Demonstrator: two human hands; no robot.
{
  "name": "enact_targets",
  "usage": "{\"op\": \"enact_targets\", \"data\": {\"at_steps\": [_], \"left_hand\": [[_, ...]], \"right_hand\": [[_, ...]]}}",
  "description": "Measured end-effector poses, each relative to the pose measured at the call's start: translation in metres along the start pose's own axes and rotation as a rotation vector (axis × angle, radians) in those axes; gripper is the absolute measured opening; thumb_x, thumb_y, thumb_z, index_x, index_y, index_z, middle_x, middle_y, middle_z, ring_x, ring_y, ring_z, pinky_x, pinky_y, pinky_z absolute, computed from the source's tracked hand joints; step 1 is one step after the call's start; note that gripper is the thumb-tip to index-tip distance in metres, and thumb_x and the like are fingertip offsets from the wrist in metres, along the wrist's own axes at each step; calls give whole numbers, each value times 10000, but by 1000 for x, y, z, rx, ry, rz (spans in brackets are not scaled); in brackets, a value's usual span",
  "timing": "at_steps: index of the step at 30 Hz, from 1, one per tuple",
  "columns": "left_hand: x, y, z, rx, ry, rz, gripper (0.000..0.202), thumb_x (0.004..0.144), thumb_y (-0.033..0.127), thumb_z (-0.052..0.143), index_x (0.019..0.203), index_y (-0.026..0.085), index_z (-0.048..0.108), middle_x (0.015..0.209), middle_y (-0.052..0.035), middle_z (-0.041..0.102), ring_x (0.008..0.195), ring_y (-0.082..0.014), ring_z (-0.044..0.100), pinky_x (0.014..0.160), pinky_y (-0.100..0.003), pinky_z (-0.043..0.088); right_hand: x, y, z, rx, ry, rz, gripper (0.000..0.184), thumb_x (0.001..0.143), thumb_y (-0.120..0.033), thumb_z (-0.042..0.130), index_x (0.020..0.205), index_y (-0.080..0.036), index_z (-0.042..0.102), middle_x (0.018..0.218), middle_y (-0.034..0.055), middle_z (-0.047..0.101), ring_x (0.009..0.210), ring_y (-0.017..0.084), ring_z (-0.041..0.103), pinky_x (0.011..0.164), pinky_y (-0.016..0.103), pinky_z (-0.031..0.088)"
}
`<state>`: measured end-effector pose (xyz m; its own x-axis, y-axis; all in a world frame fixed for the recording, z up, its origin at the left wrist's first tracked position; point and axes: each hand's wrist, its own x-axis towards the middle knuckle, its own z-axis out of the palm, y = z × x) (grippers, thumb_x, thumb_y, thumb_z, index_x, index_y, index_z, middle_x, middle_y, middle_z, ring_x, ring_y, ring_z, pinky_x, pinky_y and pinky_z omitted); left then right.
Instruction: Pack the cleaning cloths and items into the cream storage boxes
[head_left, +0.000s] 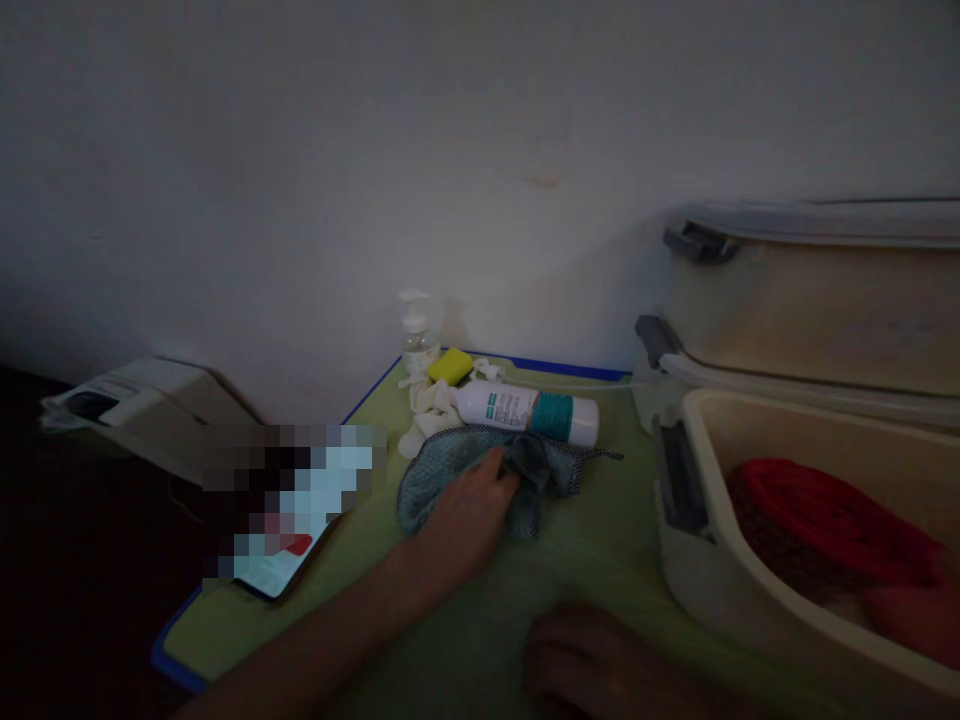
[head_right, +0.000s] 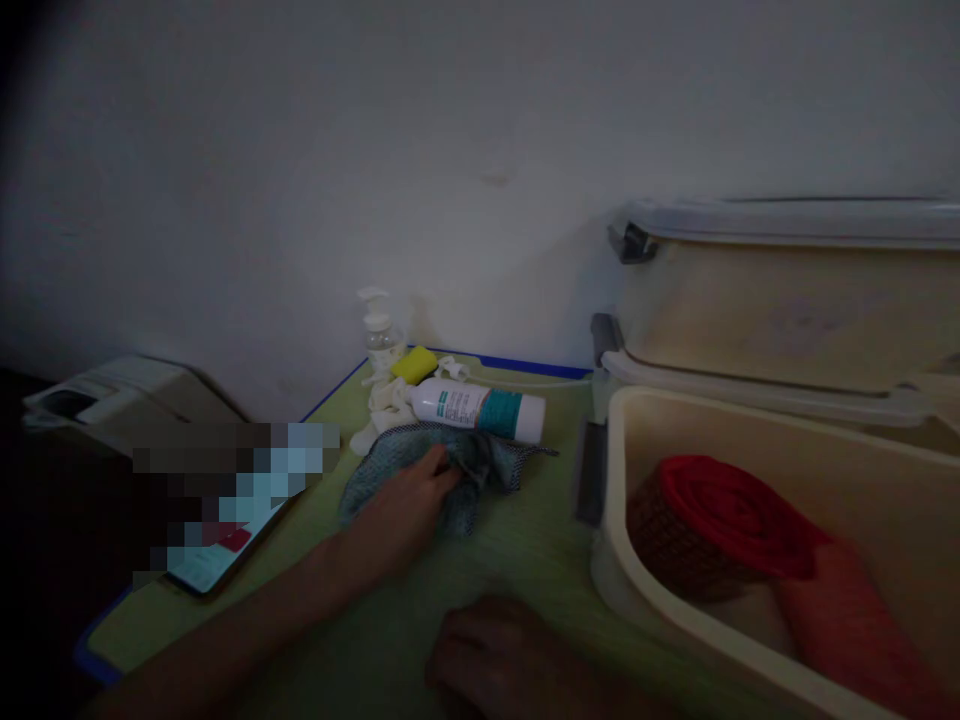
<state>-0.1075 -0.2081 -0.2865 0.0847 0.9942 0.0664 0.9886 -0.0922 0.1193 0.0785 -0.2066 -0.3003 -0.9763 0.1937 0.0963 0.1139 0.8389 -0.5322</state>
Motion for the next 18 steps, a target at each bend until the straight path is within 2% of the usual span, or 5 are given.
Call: {"op": "enact_targets", "data": {"at_steps": [3, 5, 7, 11, 18], "left_hand": [[-3, 6, 6, -99, 5, 59, 343, 853, 74, 338, 1146, 140, 506, 1121, -123, 510, 922, -203, 604, 783, -327, 514], [-5, 11, 12, -99, 15, 103, 414, 878, 141, 368, 1289, 101, 396, 1274, -184, 437, 1141, -265, 515, 921, -376, 467], [-4, 12, 21, -24, 16, 117, 466, 876, 154, 390, 1331, 64, 347, 1352, -238, 364, 1250, -332, 409, 995, -446, 400], [0, 7, 33, -4, 68, 219, 482, 892, 194, 385, 1359, 96, 321, 1385, -242, 336, 1283, -335, 367, 1024, -468, 364], [6, -2, 34, -65, 73, 301, 502, 886, 234, 412, 1362, 97, 330, 1376, -233, 342, 1279, -322, 371, 1035, -454, 356]], "right_hand": [[1, 1, 0, -28, -30, -4, 122, 759, -47, 528, 784, -159, 569, 817, 23, 626, 740, 111, 538, 661, 198, 394], [3, 2, 1, -46, -39, -29, 122, 781, -65, 488, 790, -156, 569, 803, 28, 616, 723, 118, 528, 654, 213, 389], [4, 3, -1, -53, -60, -61, 133, 804, -87, 448, 805, -151, 565, 793, 34, 604, 707, 123, 513, 645, 221, 384], [6, 3, -6, -46, -122, -91, 154, 824, -113, 407, 823, -141, 558, 806, 44, 592, 696, 123, 497, 630, 224, 374], [6, 6, -5, -53, -140, -99, 104, 819, -150, 446, 817, -152, 550, 822, 36, 584, 695, 120, 503, 628, 222, 370]]}}
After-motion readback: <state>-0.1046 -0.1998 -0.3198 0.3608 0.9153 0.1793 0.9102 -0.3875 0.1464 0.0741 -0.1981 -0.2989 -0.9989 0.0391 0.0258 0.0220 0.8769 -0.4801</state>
